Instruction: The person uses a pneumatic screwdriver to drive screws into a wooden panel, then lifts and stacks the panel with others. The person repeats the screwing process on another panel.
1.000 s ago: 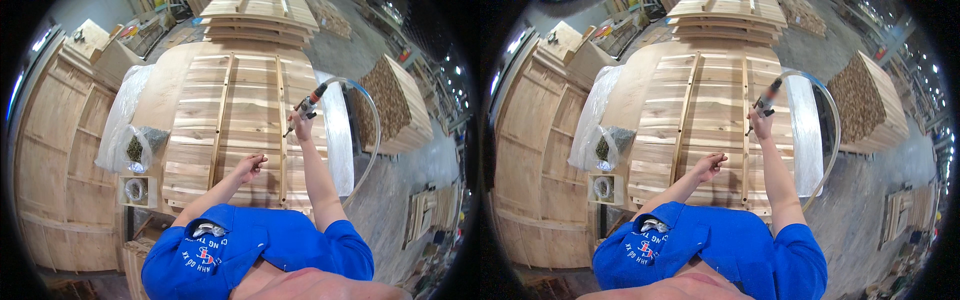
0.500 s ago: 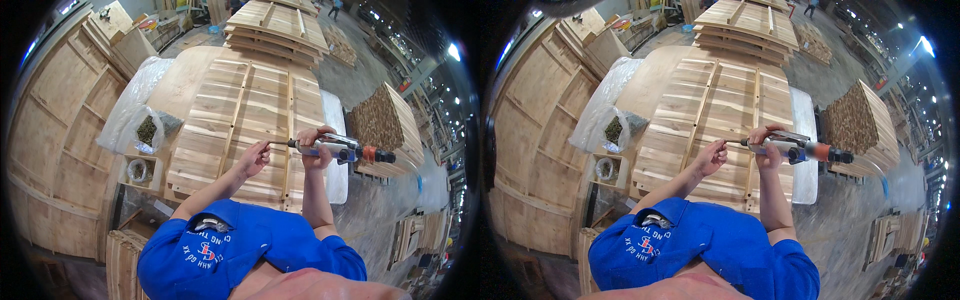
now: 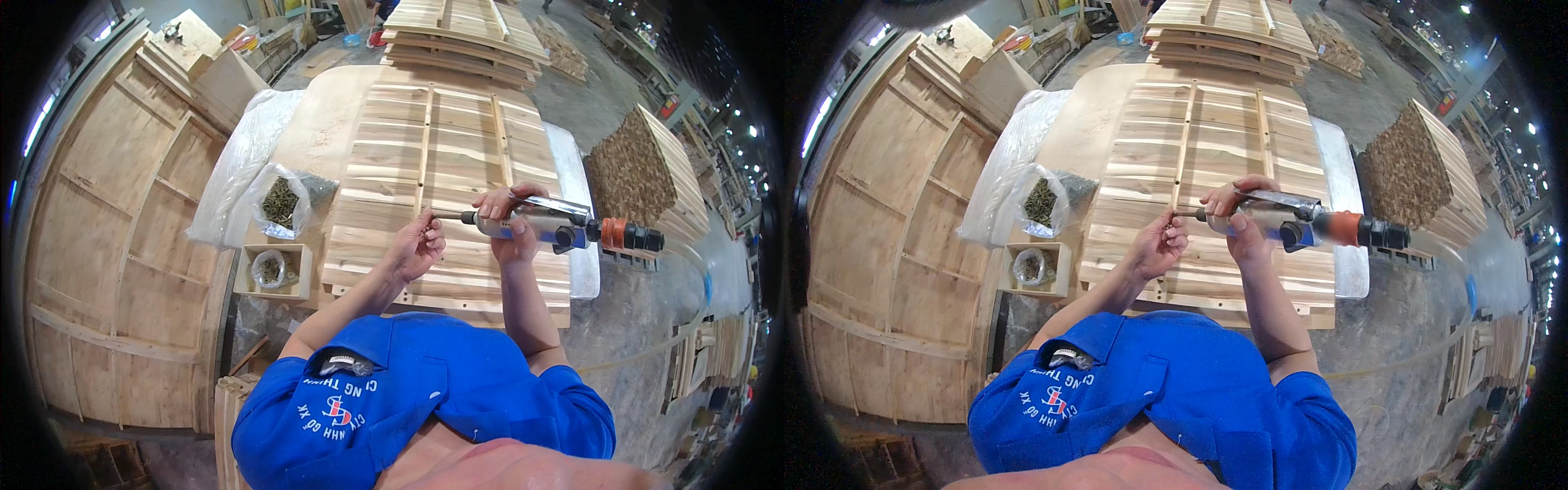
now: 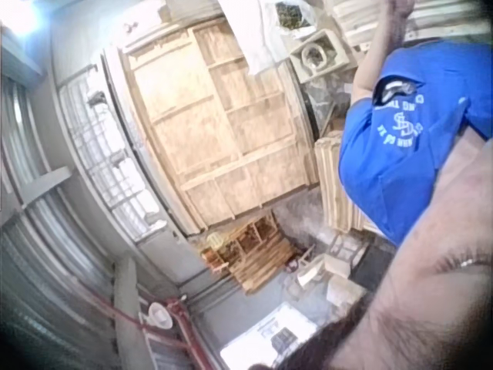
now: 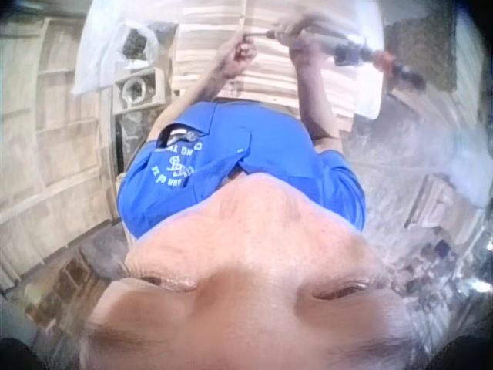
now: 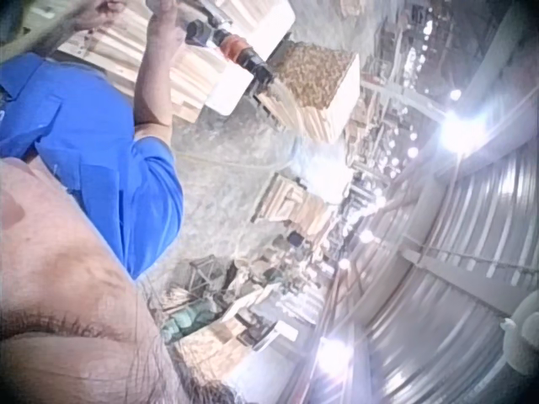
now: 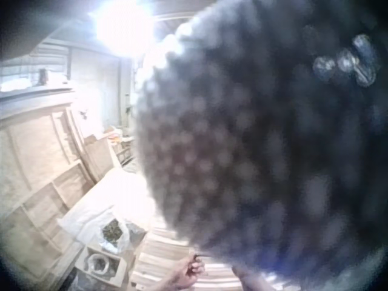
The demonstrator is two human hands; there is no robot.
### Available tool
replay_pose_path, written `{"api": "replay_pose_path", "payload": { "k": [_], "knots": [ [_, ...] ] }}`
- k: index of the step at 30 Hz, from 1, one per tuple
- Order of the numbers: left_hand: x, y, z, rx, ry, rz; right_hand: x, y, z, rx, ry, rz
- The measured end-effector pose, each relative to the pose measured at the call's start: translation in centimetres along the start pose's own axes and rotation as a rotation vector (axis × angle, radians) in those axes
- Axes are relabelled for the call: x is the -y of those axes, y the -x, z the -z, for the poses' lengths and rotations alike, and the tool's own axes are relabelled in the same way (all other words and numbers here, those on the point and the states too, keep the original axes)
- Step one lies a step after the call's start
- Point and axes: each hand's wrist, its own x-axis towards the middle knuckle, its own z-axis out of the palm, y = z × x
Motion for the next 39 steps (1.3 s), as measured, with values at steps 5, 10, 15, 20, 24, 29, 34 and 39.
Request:
{"api": "replay_pose_path", "payload": {
  "k": [5,10,15,20,24,29,34,39],
  "knots": [
    [-2.1,4.0,-0.9,-0.102,-0.047,-0.070,-1.3,0.5,-3.3,0.044,-0.105,0.058],
    [-5.1,8.0,-0.1,-0.138,-0.299,-0.032,-1.5,0.1,-5.9,0.092,-0.025,0.175],
    [-14.8,12.0,9.2,-0.490,-1.285,-0.570,-0.1,-0.8,-6.4,0.151,0.113,0.370],
    [-21.8,18.9,14.2,-1.148,-2.100,-0.571,0.9,-0.5,-6.8,0.070,0.150,0.445],
    [-22.9,20.0,16.1,-1.114,-2.412,-0.220,0.6,-0.5,-7.2,0.060,0.130,0.443],
    [-22.4,19.4,17.0,-1.061,-2.476,-0.198,0.3,-0.3,-7.4,0.063,0.080,0.390],
    [-21.8,19.6,17.2,-1.100,-2.359,-0.366,0.9,0.3,-6.6,0.006,0.096,0.382],
    [-22.1,19.6,17.6,-1.128,-2.223,-0.479,2.0,0.4,-5.2,0.004,0.126,0.375]
  ]
}}
